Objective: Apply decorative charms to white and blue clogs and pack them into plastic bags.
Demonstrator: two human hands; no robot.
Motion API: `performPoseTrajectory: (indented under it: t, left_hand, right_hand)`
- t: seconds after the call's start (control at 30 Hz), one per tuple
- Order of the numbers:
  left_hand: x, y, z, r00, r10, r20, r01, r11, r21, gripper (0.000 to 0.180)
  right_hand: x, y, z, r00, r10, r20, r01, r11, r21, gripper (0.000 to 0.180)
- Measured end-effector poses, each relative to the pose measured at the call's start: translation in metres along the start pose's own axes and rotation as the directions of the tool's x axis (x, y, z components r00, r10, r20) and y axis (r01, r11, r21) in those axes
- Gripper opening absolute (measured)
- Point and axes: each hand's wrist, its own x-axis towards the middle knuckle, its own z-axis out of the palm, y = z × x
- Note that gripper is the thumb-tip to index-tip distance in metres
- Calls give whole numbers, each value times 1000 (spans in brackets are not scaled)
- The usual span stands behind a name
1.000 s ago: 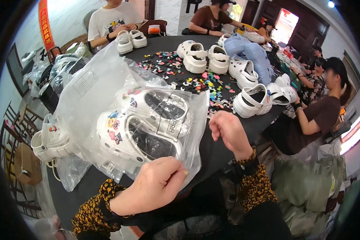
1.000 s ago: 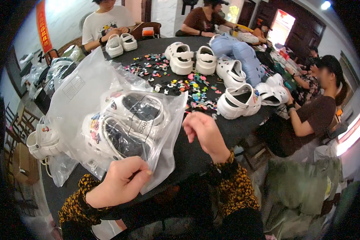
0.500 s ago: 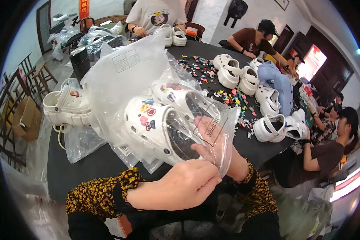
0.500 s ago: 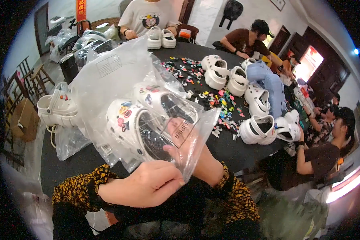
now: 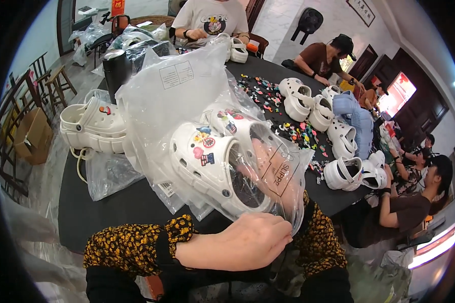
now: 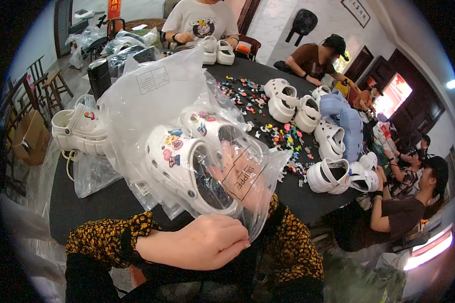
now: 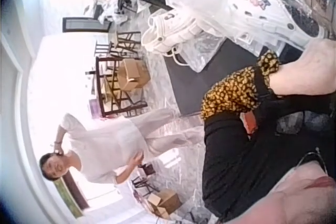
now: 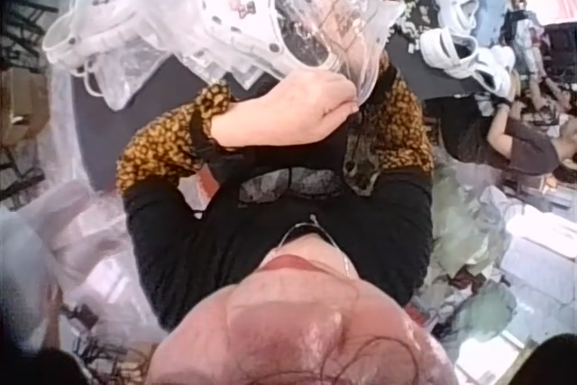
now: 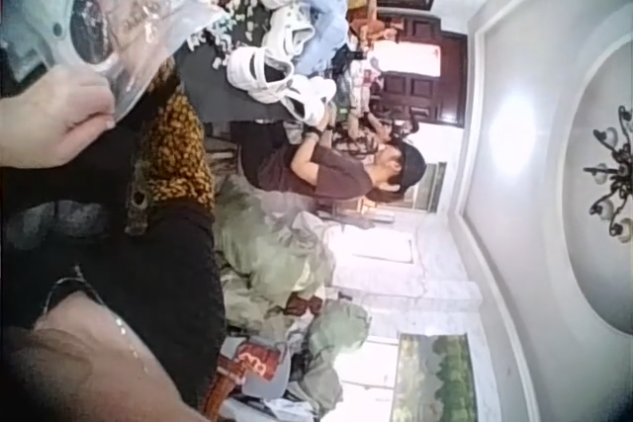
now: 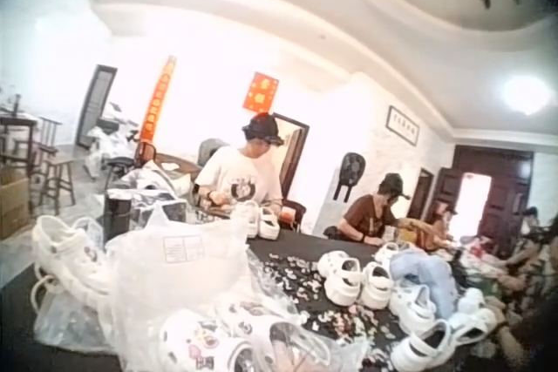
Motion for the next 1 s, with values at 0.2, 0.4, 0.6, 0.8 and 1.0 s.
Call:
performPoseTrajectory:
  t: [0.2, 0.4, 0.6, 0.8, 1.0]
  left_hand:
    - [-1, 3, 0, 995, -10, 102, 5, 999, 50, 10]
    - [11, 14, -23, 998, 36, -46, -30, 993, 116, 11]
    - [27, -3, -65, 940, 108, -325, 45, 902, 429, 18]
    - [39, -47, -101, 831, -267, -487, 469, 808, 357, 30]
    - [58, -50, -104, 715, -661, -228, 651, 748, -128, 43]
  right_hand:
    - [12, -4, -16, 983, 100, 152, -132, 967, 218, 42]
    - [10, 13, -43, 992, -103, 78, 102, 995, 16, 29]
    - [-9, 25, -84, 984, 176, 26, -177, 982, 65, 30]
    - [-24, 36, -119, 988, 154, -1, -152, 981, 123, 30]
    - [-37, 39, -130, 993, 110, -32, -106, 987, 119, 31]
